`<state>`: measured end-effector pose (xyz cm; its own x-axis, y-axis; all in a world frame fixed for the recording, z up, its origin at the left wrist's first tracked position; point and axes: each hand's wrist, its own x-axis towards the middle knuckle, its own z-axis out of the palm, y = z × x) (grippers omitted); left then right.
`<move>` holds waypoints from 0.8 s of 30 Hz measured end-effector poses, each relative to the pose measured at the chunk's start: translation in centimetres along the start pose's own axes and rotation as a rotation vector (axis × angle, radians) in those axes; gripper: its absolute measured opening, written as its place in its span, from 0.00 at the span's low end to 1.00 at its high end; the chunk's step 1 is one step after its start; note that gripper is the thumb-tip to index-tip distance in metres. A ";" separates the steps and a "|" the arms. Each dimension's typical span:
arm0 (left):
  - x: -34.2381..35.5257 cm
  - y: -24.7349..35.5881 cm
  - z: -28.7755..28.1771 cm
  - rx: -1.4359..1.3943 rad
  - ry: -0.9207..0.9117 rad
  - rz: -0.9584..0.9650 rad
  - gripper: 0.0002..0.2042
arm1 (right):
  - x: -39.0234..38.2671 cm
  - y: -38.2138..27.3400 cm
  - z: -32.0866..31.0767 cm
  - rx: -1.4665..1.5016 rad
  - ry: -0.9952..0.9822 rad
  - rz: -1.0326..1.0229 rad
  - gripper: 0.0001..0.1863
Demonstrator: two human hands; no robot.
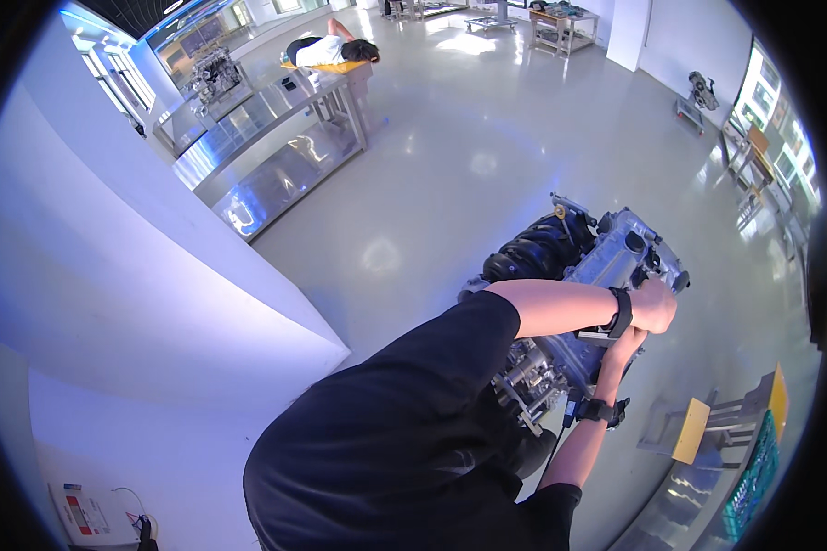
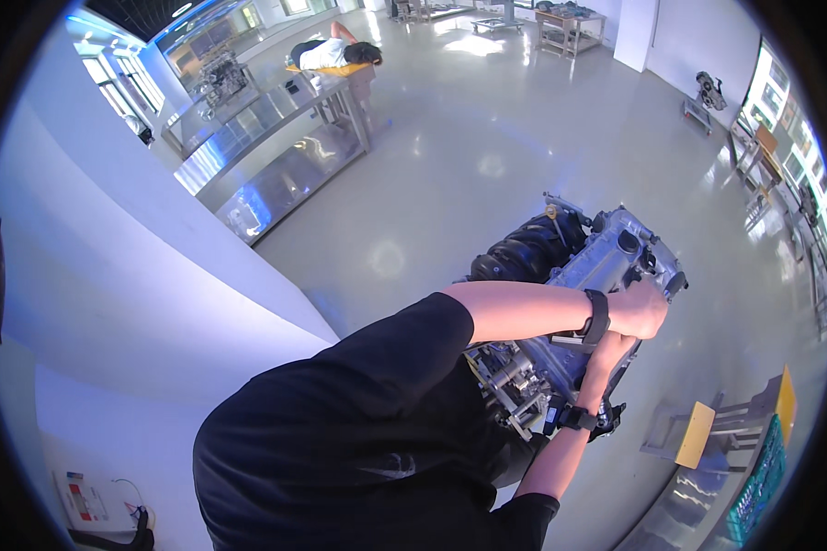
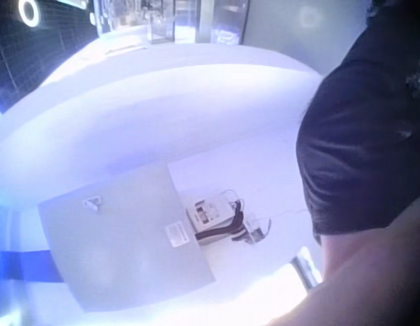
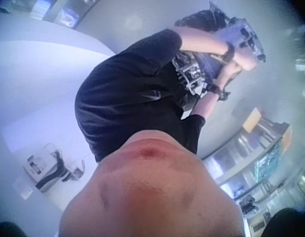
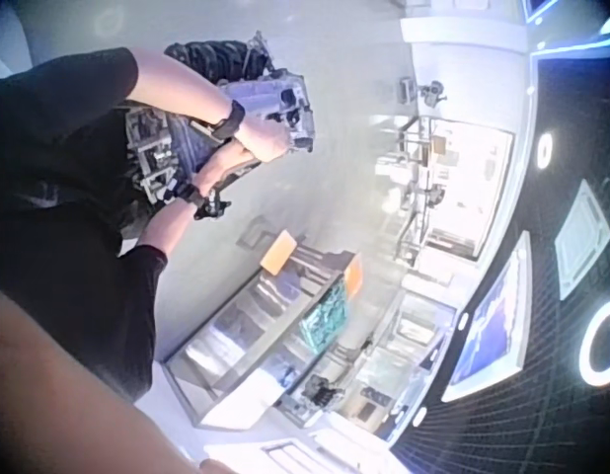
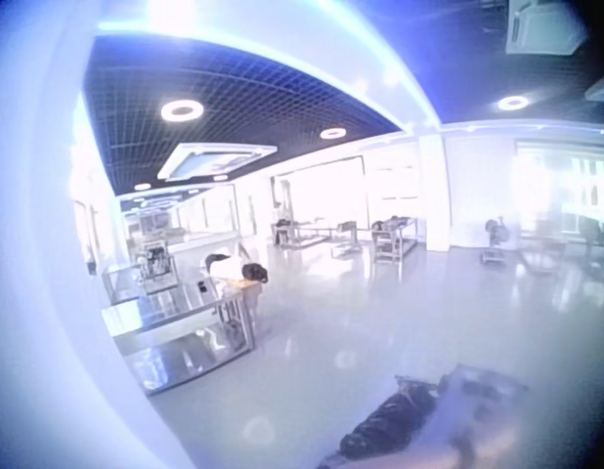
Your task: Tightening bolts on an engine block using a socket wrench.
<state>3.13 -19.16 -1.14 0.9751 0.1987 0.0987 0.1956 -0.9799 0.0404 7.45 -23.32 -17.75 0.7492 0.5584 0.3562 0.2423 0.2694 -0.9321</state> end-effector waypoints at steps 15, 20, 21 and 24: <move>-0.9 -2.4 0.1 -0.113 -0.007 0.170 0.09 | -1.1 -2.6 0.5 0.036 -0.048 0.115 0.17; -1.0 -3.0 0.2 -0.164 -0.001 0.203 0.09 | 0.8 -0.5 3.7 -0.199 0.163 -0.229 0.10; -0.8 -2.1 0.2 -0.156 -0.002 0.165 0.10 | 0.8 0.0 4.0 -0.285 0.220 -0.347 0.13; -0.8 0.6 0.1 0.379 0.288 0.176 0.11 | 1.0 -0.8 3.1 -0.172 0.089 -0.208 0.10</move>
<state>2.45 -19.90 -1.28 0.9388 -0.0252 0.3436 0.1069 -0.9269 -0.3598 6.11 -20.55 -16.42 0.7219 0.4319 0.5407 0.4918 0.2294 -0.8399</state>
